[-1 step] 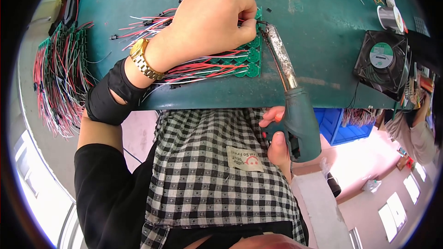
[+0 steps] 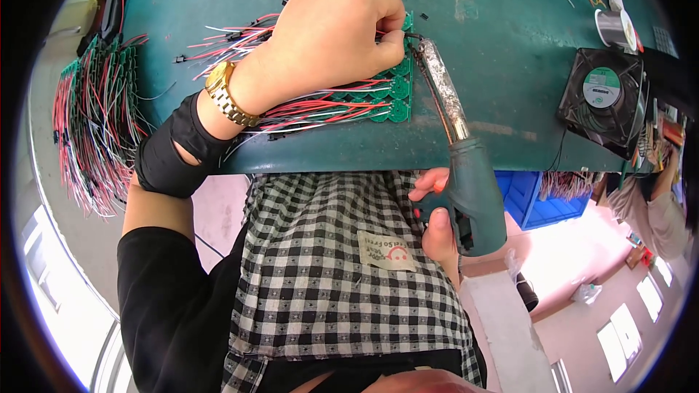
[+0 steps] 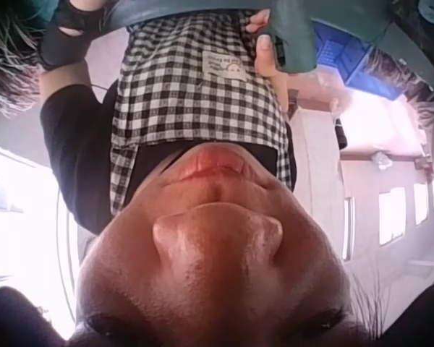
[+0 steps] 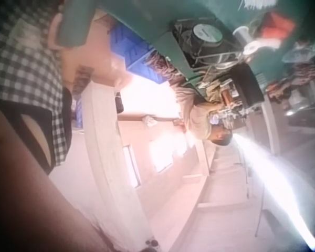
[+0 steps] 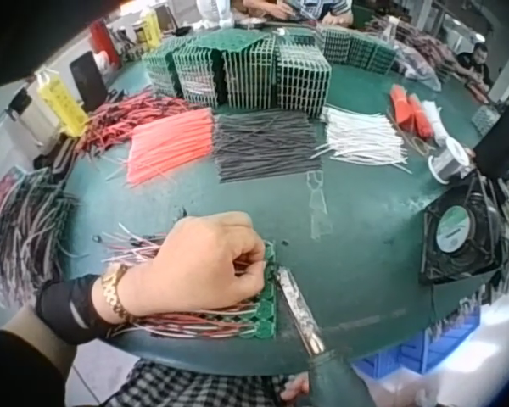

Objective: The person assembles electrical components by inserting wires into a circuit board, then securing them with a soldering iron.

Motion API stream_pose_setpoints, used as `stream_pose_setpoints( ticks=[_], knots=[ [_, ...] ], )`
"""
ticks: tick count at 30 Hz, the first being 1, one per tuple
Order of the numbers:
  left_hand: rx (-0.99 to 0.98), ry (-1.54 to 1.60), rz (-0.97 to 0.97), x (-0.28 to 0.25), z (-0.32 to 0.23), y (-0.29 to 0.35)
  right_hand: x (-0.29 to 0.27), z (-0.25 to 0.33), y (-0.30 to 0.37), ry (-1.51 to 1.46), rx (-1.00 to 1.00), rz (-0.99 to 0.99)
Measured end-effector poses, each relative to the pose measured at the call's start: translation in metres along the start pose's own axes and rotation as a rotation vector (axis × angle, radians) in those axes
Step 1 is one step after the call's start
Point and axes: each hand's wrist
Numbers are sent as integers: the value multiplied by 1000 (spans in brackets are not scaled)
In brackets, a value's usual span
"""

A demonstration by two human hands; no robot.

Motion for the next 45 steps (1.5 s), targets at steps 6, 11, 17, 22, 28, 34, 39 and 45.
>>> stream_pose_setpoints(
  ticks=[6, 11, 17, 22, 28, 34, 39, 45],
  knots=[
    [-2, 8, -2, 1, 1, -1, -7, 8, -6, -22, -50, 50],
    [3, -13, 20, -1, 0, -1, -10, 11, -6, -20, -74, 44],
    [2, -35, 52, -3, -2, 1, -6, 7, -5, 4, -60, 22],
    [66, -24, 41, -2, -2, 4, -4, 1, -3, 102, -64, 31],
    [74, -3, 11, 0, -2, 4, -4, 2, -4, 78, -22, 23],
    [0, 21, -41, 1, -4, 4, -1, -3, -1, 30, -14, -41],
    [-14, -16, -50, 2, -6, 5, -2, -6, 0, 31, 12, -43],
    [-1, 28, -64, 5, -3, 5, -5, -3, -8, 31, -130, 19]
  ],
)
Point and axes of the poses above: each hand's wrist, its own y-axis away from the middle knuckle, its own x-axis out of the palm, z = x × y, and after that the axes turned 1 degree about y, right-handed
